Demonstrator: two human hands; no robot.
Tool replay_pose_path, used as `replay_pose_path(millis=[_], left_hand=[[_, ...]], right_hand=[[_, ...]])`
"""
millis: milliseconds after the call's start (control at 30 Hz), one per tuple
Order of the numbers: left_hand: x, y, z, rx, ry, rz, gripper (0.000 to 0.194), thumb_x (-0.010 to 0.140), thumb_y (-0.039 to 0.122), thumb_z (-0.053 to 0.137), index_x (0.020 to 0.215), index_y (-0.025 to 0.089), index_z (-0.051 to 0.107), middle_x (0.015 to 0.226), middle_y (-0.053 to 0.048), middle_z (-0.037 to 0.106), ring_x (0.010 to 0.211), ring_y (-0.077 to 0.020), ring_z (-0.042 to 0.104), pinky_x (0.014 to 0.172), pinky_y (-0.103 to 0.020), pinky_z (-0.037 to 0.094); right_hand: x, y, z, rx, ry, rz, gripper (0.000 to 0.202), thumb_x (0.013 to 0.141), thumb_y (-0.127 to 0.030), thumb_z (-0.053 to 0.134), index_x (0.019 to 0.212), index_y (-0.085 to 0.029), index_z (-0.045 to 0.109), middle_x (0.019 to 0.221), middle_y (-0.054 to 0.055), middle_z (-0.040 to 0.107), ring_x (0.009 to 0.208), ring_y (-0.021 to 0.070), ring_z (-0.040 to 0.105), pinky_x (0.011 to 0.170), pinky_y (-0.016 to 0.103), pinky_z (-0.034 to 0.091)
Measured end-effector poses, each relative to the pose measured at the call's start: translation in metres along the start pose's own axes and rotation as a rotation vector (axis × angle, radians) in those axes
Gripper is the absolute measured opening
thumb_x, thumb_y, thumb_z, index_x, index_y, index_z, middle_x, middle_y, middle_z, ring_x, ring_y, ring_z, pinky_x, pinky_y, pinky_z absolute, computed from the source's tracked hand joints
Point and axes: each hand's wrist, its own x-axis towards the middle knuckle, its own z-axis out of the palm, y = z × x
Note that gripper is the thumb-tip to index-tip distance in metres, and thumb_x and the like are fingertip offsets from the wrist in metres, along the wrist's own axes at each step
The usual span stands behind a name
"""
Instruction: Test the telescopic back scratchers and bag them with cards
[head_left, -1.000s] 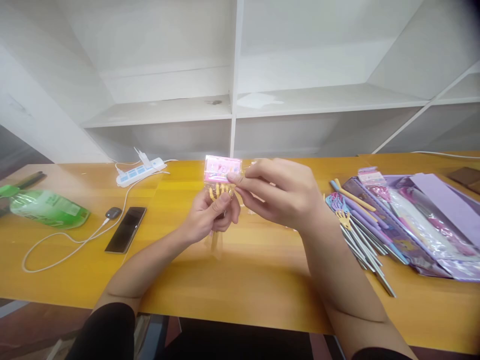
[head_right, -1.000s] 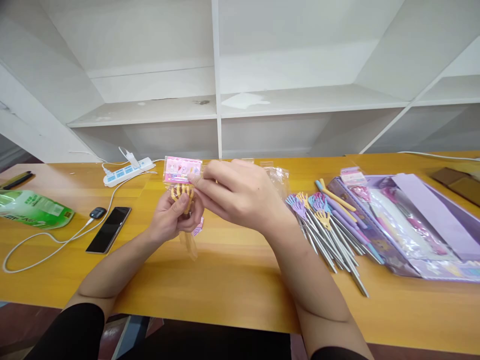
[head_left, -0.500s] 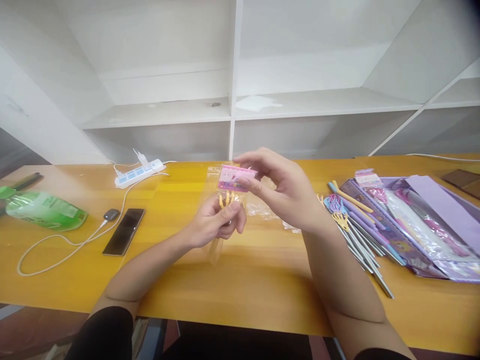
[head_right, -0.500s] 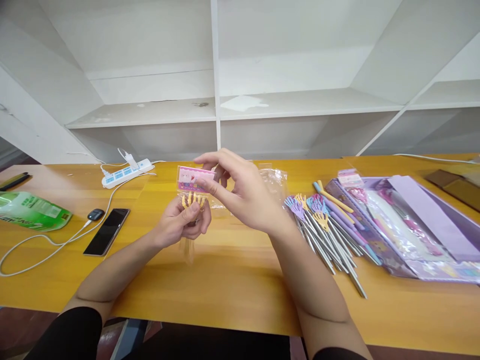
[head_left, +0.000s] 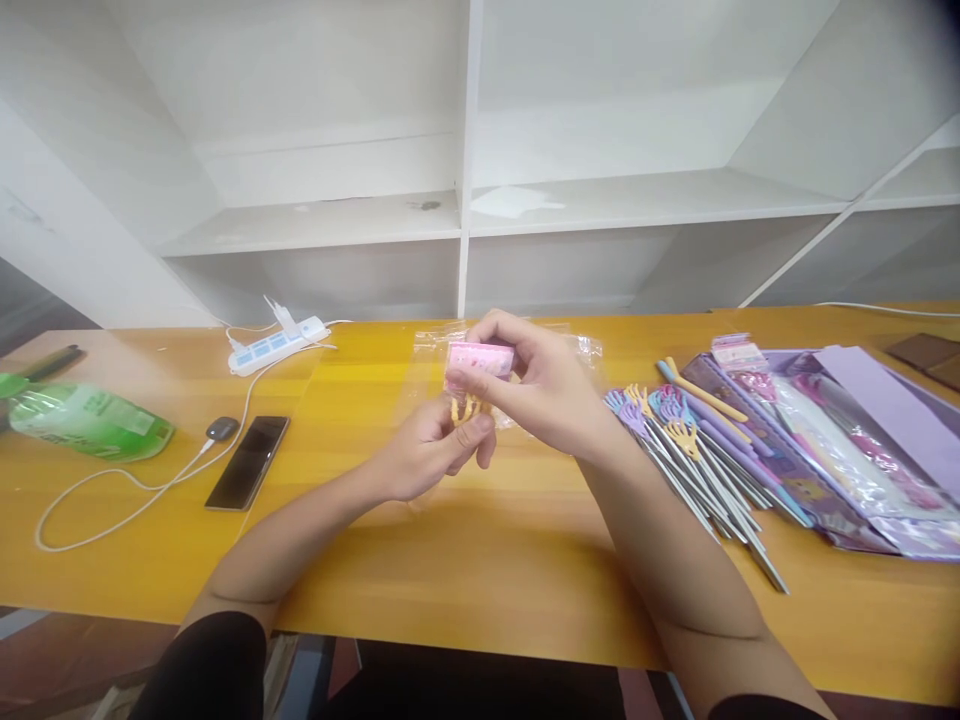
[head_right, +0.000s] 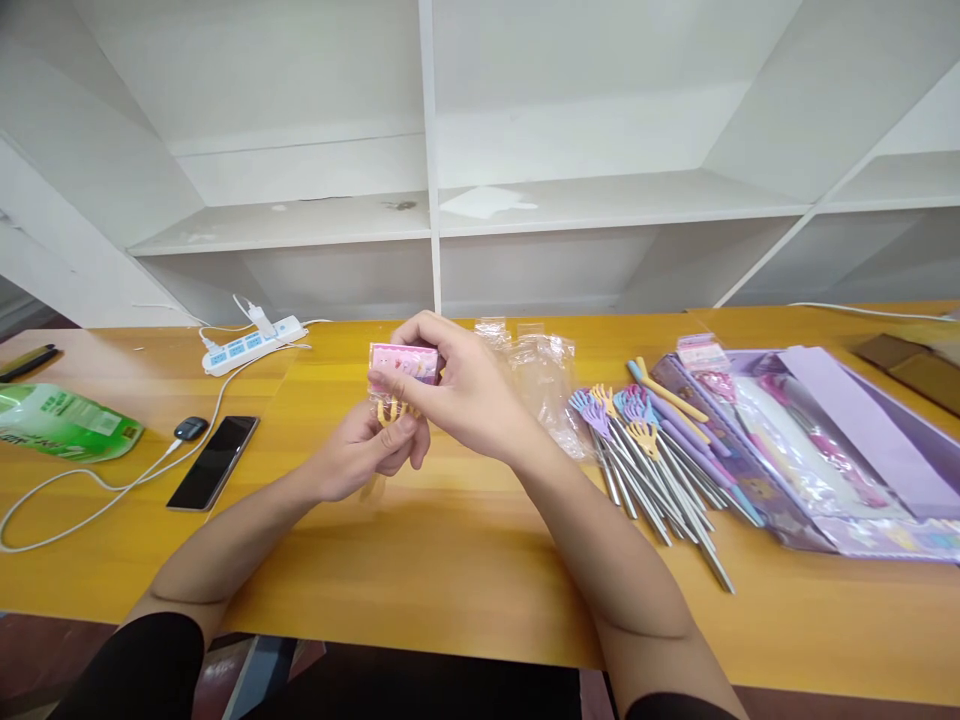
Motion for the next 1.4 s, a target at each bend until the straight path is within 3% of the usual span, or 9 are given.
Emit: replay_pose_path(millis=[200, 300, 400, 600, 733, 933, 1033, 1200, 1400], left_hand=[[0.001, 0.001, 0.001, 0.117, 0.031, -0.019, 0.059, 0.107, 0.066, 0.054, 0.08, 0.015, 0.066, 0.057, 0.005, 0.039, 0.051, -0.0084, 0.037, 0.053, -0.024, 0.03], [0.001, 0.0, 0.0, 0.019, 0.009, -0.014, 0.058, 0.108, 0.065, 0.053, 0.08, 0.015, 0.065, 0.055, 0.006, 0.04, 0.049, -0.0076, 0.034, 0.052, -0.024, 0.029], [0.002, 0.002, -0.003, -0.121, -0.034, 0.003, 0.059, 0.107, 0.065, 0.054, 0.078, 0.015, 0.064, 0.054, 0.007, 0.035, 0.047, -0.007, 0.03, 0.049, -0.023, 0.026], [0.005, 0.007, -0.003, -0.224, -0.058, -0.002, 0.06, 0.105, 0.066, 0.057, 0.074, 0.015, 0.062, 0.052, 0.009, 0.028, 0.045, -0.006, 0.022, 0.046, -0.023, 0.02], [0.004, 0.002, 0.0, -0.112, -0.018, -0.002, 0.06, 0.107, 0.066, 0.055, 0.077, 0.015, 0.065, 0.053, 0.006, 0.036, 0.047, -0.0074, 0.031, 0.049, -0.022, 0.026], [0.002, -0.004, 0.002, 0.018, 0.015, -0.037, 0.06, 0.108, 0.066, 0.053, 0.077, 0.015, 0.064, 0.053, 0.006, 0.038, 0.049, -0.0077, 0.036, 0.052, -0.023, 0.03], [0.004, -0.004, 0.005, -0.053, 0.013, -0.002, 0.061, 0.106, 0.066, 0.056, 0.075, 0.014, 0.064, 0.051, 0.006, 0.036, 0.047, -0.0067, 0.034, 0.05, -0.022, 0.03], [0.011, 0.004, 0.003, -0.424, 0.343, 0.127, 0.057, 0.099, 0.067, 0.068, 0.075, 0.015, 0.063, 0.057, 0.006, 0.043, 0.041, -0.0022, 0.019, 0.039, -0.019, 0.019], [0.015, 0.018, -0.01, -0.579, 0.678, 0.26, 0.033, 0.1, 0.054, 0.075, 0.11, 0.023, 0.07, 0.068, 0.007, 0.053, 0.042, -0.0015, 0.023, 0.039, -0.014, 0.02]], right_hand=[[0.002, 0.001, 0.009, -0.004, 0.065, 0.081, 0.05, 0.082, -0.063, 0.087, 0.08, -0.024, 0.055, 0.074, -0.001, 0.066, 0.063, 0.0153, 0.06, 0.055, 0.03, 0.045], [0.005, 0.003, 0.005, 0.016, 0.062, 0.012, 0.052, 0.094, -0.07, 0.072, 0.078, -0.023, 0.058, 0.076, 0.0, 0.064, 0.068, 0.0141, 0.058, 0.062, 0.03, 0.047], [0.007, 0.003, -0.009, 0.054, -0.047, -0.055, 0.049, 0.106, -0.064, 0.055, 0.085, -0.021, 0.066, 0.083, 0.001, 0.063, 0.076, 0.0134, 0.056, 0.072, 0.029, 0.049], [0.007, -0.001, -0.037, 0.012, -0.239, -0.033, 0.028, 0.1, -0.048, 0.074, 0.102, -0.02, 0.075, 0.104, 0.005, 0.07, 0.092, 0.0167, 0.064, 0.081, 0.033, 0.054], [0.007, 0.001, -0.031, -0.044, -0.174, 0.024, 0.03, 0.094, -0.047, 0.081, 0.087, -0.019, 0.071, 0.09, 0.002, 0.066, 0.08, 0.0143, 0.06, 0.07, 0.03, 0.048], [0.006, 0.002, -0.01, -0.21, 0.049, 0.069, 0.062, 0.075, -0.061, 0.093, 0.066, -0.021, 0.046, 0.064, -0.005, 0.048, 0.062, 0.0096, 0.042, 0.055, 0.027, 0.028], [0.007, 0.006, -0.011, -0.169, 0.135, -0.021, 0.06, 0.088, -0.075, 0.076, 0.071, -0.022, 0.054, 0.066, -0.004, 0.052, 0.061, 0.0105, 0.045, 0.056, 0.028, 0.034], [0.004, 0.011, -0.019, -0.037, 0.155, -0.069, 0.058, 0.107, -0.073, 0.044, 0.096, -0.022, 0.068, 0.088, 0.002, 0.069, 0.064, 0.0106, 0.056, 0.06, 0.028, 0.042], [-0.02, 0.03, 0.023, -0.232, -0.372, 0.18, 0.034, 0.103, -0.053, 0.067, 0.1, -0.02, 0.072, 0.094, 0.002, 0.075, 0.078, 0.0136, 0.063, 0.069, 0.029, 0.044]])
